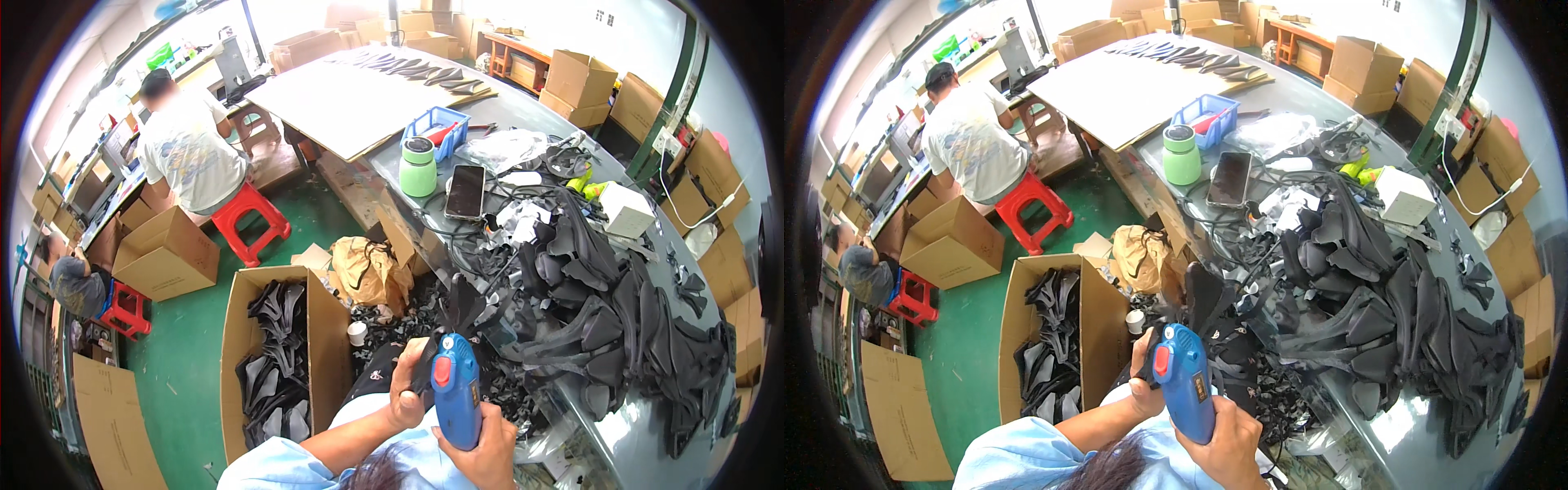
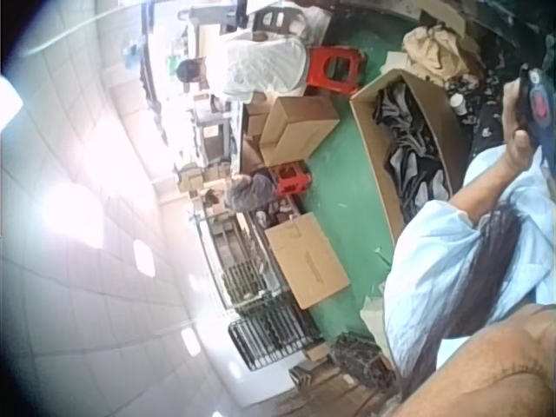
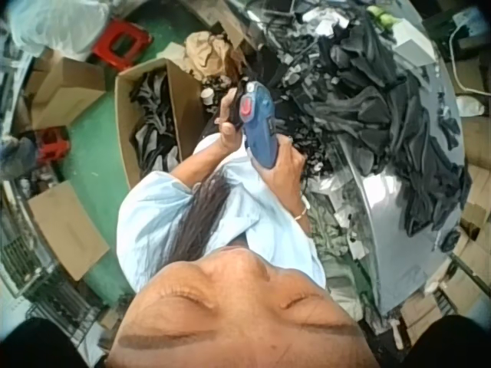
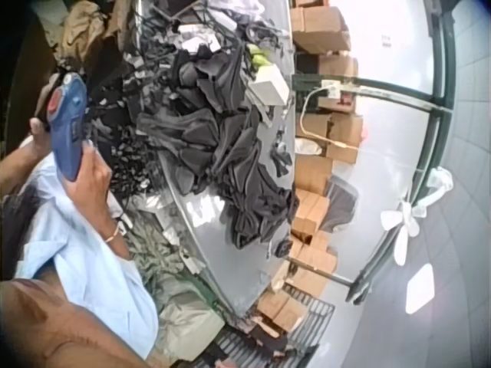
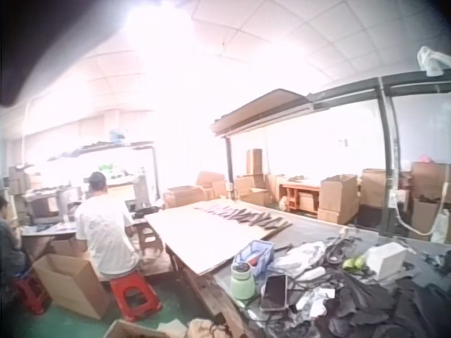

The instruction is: The person uses a hot glue gun to apply adhesive to the edges of black plastic components. They pick up individual parts from a cardboard box, apply glue, and place them onto a pile on the table. The process is repeated continuously throughout the clip.

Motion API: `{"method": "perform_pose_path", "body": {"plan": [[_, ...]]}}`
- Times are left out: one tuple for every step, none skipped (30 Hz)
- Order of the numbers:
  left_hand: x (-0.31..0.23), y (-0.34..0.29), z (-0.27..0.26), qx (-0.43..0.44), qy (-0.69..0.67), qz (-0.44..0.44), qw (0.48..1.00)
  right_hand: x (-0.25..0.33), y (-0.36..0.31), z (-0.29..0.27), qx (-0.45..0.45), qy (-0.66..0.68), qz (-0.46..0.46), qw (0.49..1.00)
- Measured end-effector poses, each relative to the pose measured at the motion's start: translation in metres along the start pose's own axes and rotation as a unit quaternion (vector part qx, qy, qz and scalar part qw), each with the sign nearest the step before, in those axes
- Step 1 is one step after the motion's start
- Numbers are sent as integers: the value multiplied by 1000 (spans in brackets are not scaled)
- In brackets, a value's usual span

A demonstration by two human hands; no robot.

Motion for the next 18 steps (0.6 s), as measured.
{"method": "perform_pose_path", "body": {"plan": [[-3, 5, 0, 19, -14, -1, 1000, -1, 2, -3, 1, -1, -2, 1000], [-7, 9, 4, 41, -34, -2, 999, -9, 5, -9, -13, 17, 23, 999], [5, 3, 1, 33, -64, -85, 994, -20, 10, -14, -29, 36, 49, 998], [12, 0, 3, 52, -86, -130, 986, -30, 12, -19, -44, 50, 80, 995], [20, -5, 6, 73, -107, -176, 976, -40, 16, -27, -74, 68, 116, 988], [26, -10, 11, 90, -159, -211, 960, -40, 25, -31, -97, 151, 126, 976], [26, -11, 12, 87, -150, -233, 957, -40, 34, -35, -118, 230, 130, 957], [28, -14, 17, 111, -166, -257, 945, -40, 41, -38, -101, 229, 129, 960], [29, -18, 22, 135, -182, -281, 933, -42, 45, -40, -84, 227, 129, 962], [21, -14, 28, 164, -184, -276, 929, -43, 47, -40, -65, 228, 128, 963], [12, -2, 22, 131, -79, -231, 961, -46, 46, -43, -75, 235, 141, 959], [-1, 9, 17, 94, 27, -181, 979, -49, 45, -45, -84, 243, 153, 954], [-13, 15, 10, 52, 135, -129, 981, -53, 43, -45, -89, 252, 166, 949], [-33, 17, -8, -50, 133, -22, 990, -55, 42, -49, -108, 267, 161, 944], [-56, 13, -23, -152, 129, 84, 976, -57, 42, -51, -131, 283, 150, 938], [-78, 9, -8, -138, 112, 188, 966, -60, 43, -53, -154, 298, 140, 932], [-81, 4, 20, 2, 22, 193, 981, -60, 43, -56, -176, 313, 129, 924], [-71, -7, 47, 164, 11, 111, 980, -64, 43, -50, -173, 360, 149, 905]]}}
Point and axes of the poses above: each hand's wrist, its own y-axis towards the middle knuckle, its own z-axis out of the palm, x = y × z, the point moved 9 cm from there along y, towards the middle knuckle, and after that the axes turned 1 degree about x, right-handed, at the moved point
